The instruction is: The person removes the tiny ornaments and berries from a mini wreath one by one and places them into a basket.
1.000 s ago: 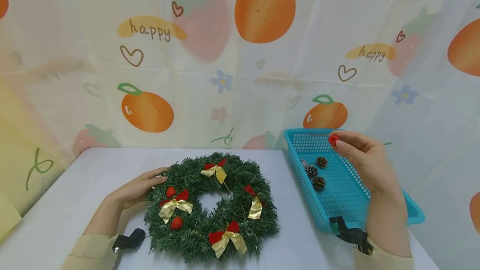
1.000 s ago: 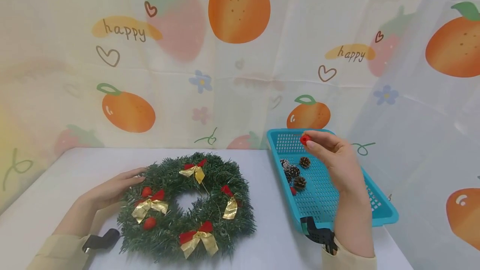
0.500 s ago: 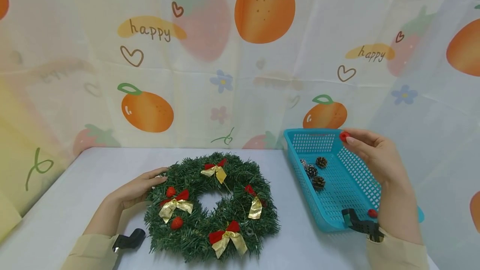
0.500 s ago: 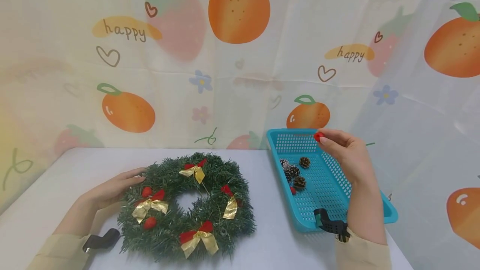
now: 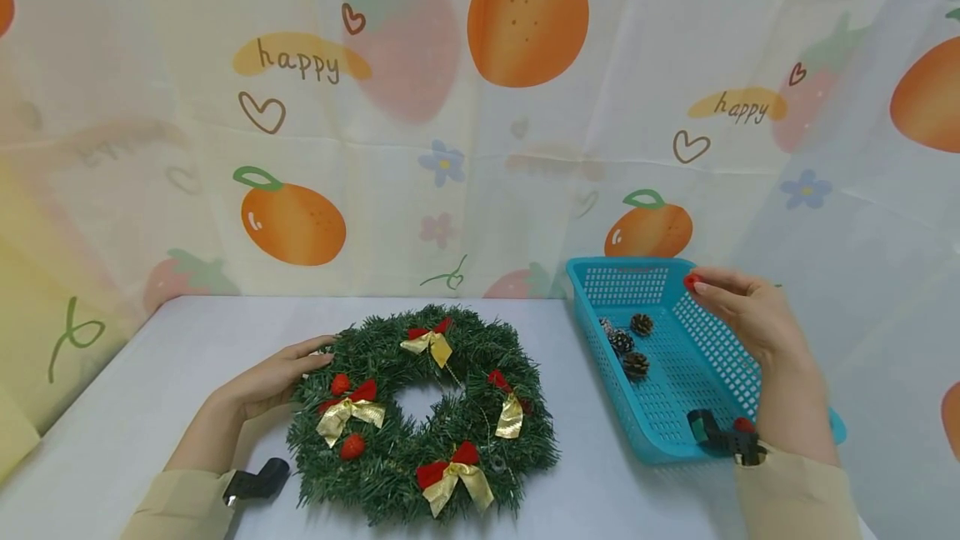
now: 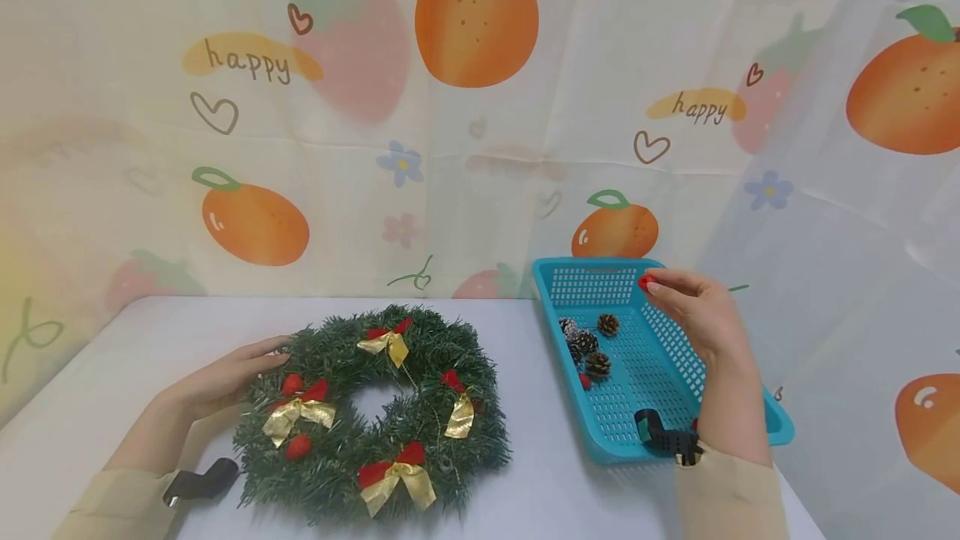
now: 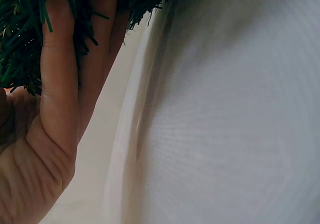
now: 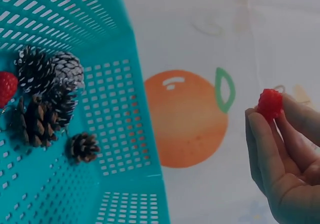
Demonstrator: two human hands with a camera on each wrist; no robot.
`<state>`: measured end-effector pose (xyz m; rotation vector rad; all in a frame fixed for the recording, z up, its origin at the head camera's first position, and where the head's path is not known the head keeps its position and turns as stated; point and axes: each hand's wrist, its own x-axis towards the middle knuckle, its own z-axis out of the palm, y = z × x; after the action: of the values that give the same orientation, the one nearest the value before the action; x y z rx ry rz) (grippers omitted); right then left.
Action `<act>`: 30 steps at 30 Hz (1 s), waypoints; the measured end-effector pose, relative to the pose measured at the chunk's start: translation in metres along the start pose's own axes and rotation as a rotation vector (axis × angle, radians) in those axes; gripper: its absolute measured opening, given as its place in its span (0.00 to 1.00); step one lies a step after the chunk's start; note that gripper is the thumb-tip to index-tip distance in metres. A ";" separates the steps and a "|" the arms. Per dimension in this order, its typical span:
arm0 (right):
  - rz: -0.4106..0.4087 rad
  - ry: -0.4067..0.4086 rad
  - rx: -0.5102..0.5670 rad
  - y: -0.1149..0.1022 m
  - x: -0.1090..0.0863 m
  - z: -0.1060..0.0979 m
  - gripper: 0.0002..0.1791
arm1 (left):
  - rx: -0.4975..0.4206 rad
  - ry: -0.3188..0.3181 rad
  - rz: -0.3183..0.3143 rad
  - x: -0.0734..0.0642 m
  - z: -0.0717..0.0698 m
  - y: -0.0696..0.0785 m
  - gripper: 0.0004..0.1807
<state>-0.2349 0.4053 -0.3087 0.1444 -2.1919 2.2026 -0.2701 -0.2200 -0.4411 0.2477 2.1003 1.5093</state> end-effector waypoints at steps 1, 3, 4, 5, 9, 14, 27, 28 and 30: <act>0.008 -0.001 -0.010 0.001 0.002 -0.001 0.11 | 0.000 0.001 0.000 0.000 0.000 0.000 0.40; 0.023 -0.006 -0.012 0.004 0.005 -0.003 0.10 | -0.001 0.001 -0.002 0.000 0.000 0.000 0.40; 0.032 -0.007 -0.015 0.005 0.006 -0.004 0.10 | -0.001 0.001 -0.002 0.000 0.000 0.000 0.40; 0.041 -0.008 -0.014 0.006 0.008 -0.005 0.10 | -0.002 0.001 -0.003 -0.001 0.000 0.000 0.40; 0.097 -0.006 -0.050 0.009 0.013 -0.008 0.09 | 0.000 0.004 0.001 -0.001 0.000 0.001 0.40; 0.174 -0.017 -0.217 0.016 0.018 -0.013 0.07 | 0.005 0.006 -0.001 -0.002 0.000 0.001 0.40; 0.253 -0.061 -0.373 0.033 0.027 -0.021 0.37 | 0.007 0.004 0.001 0.002 -0.003 -0.005 0.39; 0.260 -0.064 -0.380 0.034 0.026 -0.021 0.37 | 0.008 0.004 0.001 0.002 -0.003 -0.005 0.39; 0.272 -0.062 -0.394 0.036 0.025 -0.023 0.37 | 0.009 0.001 0.003 0.003 -0.003 -0.004 0.40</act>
<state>-0.2641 0.4267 -0.3422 -0.1047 -2.7710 1.8401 -0.2730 -0.2224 -0.4453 0.2526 2.1088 1.5026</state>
